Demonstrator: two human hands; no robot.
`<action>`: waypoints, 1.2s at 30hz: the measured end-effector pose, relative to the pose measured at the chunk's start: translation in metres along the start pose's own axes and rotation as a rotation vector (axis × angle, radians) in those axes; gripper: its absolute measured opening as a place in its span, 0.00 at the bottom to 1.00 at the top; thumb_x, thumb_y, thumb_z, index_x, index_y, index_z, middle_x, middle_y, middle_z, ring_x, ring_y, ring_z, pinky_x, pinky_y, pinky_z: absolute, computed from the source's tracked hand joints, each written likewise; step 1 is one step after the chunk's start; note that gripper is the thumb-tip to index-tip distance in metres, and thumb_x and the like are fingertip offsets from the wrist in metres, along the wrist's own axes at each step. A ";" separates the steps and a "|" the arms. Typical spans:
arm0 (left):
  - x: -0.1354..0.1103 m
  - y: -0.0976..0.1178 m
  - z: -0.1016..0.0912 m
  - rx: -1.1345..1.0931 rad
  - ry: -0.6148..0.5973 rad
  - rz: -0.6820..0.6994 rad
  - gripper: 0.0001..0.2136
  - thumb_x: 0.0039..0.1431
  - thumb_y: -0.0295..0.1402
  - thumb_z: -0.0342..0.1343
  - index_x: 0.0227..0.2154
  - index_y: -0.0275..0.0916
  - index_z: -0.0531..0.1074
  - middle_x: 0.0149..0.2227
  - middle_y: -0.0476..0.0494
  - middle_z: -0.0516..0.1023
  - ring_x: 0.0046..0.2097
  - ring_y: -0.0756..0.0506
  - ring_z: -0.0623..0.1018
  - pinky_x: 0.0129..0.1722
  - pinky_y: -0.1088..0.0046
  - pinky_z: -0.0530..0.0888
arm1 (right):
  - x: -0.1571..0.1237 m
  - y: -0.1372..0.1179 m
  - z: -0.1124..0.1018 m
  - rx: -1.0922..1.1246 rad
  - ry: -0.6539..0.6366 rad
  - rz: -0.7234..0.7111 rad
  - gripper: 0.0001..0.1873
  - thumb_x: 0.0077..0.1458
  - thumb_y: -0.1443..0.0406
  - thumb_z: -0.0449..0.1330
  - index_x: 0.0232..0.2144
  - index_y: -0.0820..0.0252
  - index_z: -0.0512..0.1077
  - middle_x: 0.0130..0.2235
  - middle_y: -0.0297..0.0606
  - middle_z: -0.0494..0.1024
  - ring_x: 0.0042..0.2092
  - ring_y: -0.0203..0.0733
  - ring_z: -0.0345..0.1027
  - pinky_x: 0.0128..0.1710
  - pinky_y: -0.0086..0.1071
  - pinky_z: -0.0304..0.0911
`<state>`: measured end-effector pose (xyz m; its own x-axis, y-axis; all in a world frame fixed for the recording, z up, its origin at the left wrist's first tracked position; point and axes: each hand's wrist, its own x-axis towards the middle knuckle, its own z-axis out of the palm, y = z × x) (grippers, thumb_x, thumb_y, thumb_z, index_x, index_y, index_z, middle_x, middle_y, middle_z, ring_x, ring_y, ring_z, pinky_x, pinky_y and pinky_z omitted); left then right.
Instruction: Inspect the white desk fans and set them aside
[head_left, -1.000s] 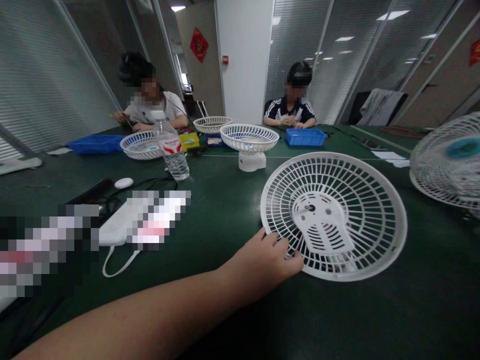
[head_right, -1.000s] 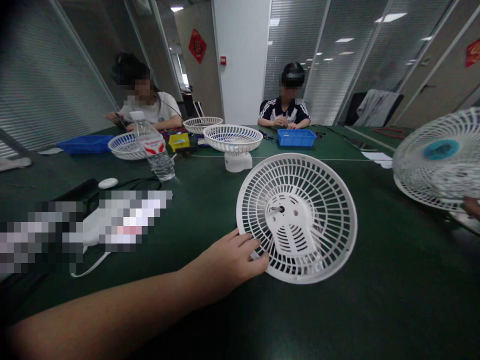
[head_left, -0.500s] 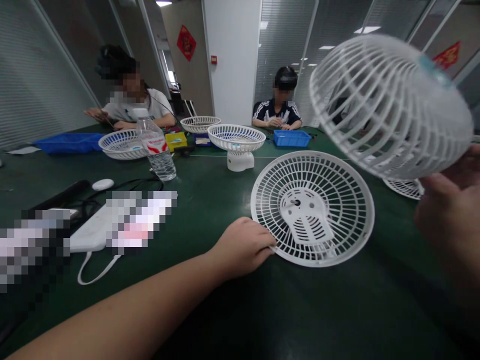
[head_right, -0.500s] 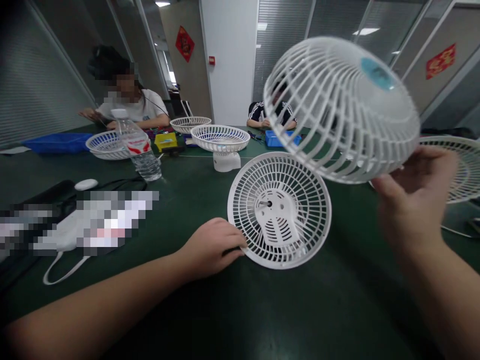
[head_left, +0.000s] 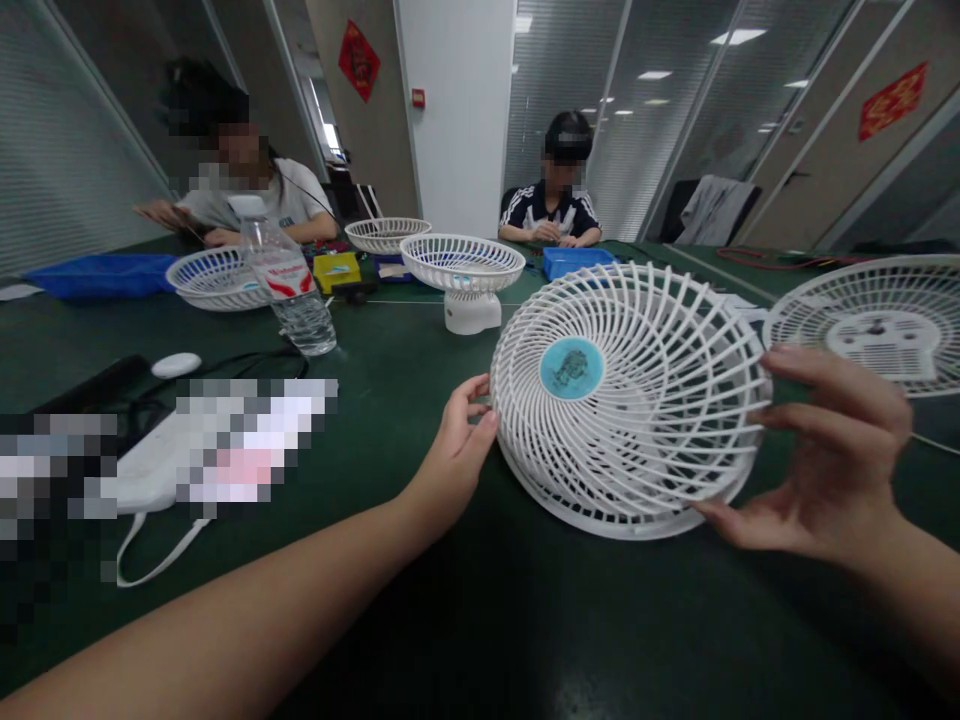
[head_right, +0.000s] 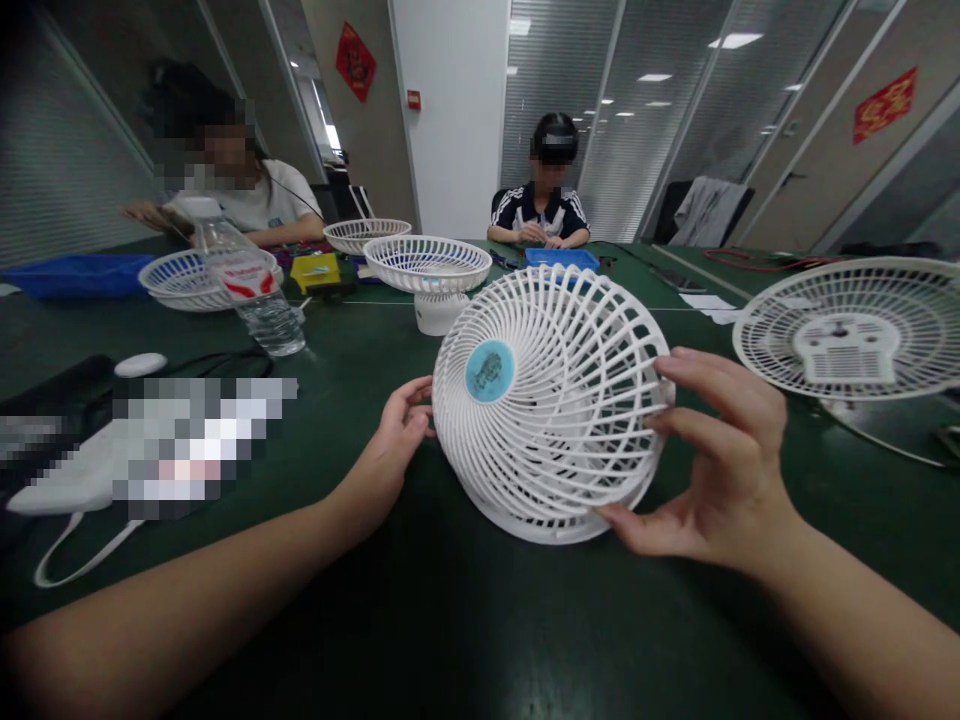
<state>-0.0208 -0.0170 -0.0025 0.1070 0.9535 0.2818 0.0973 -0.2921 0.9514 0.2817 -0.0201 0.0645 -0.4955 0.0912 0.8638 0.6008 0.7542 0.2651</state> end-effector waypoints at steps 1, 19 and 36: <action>-0.001 0.002 0.001 -0.007 -0.009 -0.028 0.26 0.63 0.44 0.46 0.59 0.36 0.52 0.60 0.32 0.58 0.55 0.38 0.66 0.52 0.58 0.66 | -0.001 0.001 0.002 0.008 0.015 -0.036 0.42 0.23 0.45 0.69 0.40 0.59 0.63 0.55 0.46 0.65 0.52 0.57 0.63 0.50 0.51 0.61; 0.000 0.009 0.003 0.008 -0.023 -0.089 0.27 0.62 0.42 0.48 0.59 0.34 0.50 0.57 0.30 0.59 0.51 0.40 0.68 0.54 0.56 0.64 | -0.006 -0.005 0.014 0.056 0.076 -0.063 0.30 0.34 0.44 0.63 0.34 0.56 0.63 0.56 0.36 0.66 0.52 0.50 0.65 0.46 0.46 0.64; 0.001 0.004 -0.002 0.100 -0.045 -0.077 0.28 0.63 0.44 0.47 0.60 0.34 0.51 0.59 0.30 0.59 0.51 0.40 0.68 0.55 0.55 0.64 | -0.005 -0.015 0.017 0.150 0.120 -0.014 0.22 0.42 0.50 0.56 0.36 0.58 0.65 0.56 0.39 0.67 0.52 0.52 0.64 0.45 0.47 0.63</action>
<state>-0.0226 -0.0171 0.0021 0.1395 0.9698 0.2003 0.2050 -0.2262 0.9523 0.2647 -0.0214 0.0489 -0.4198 0.0082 0.9076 0.4893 0.8443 0.2186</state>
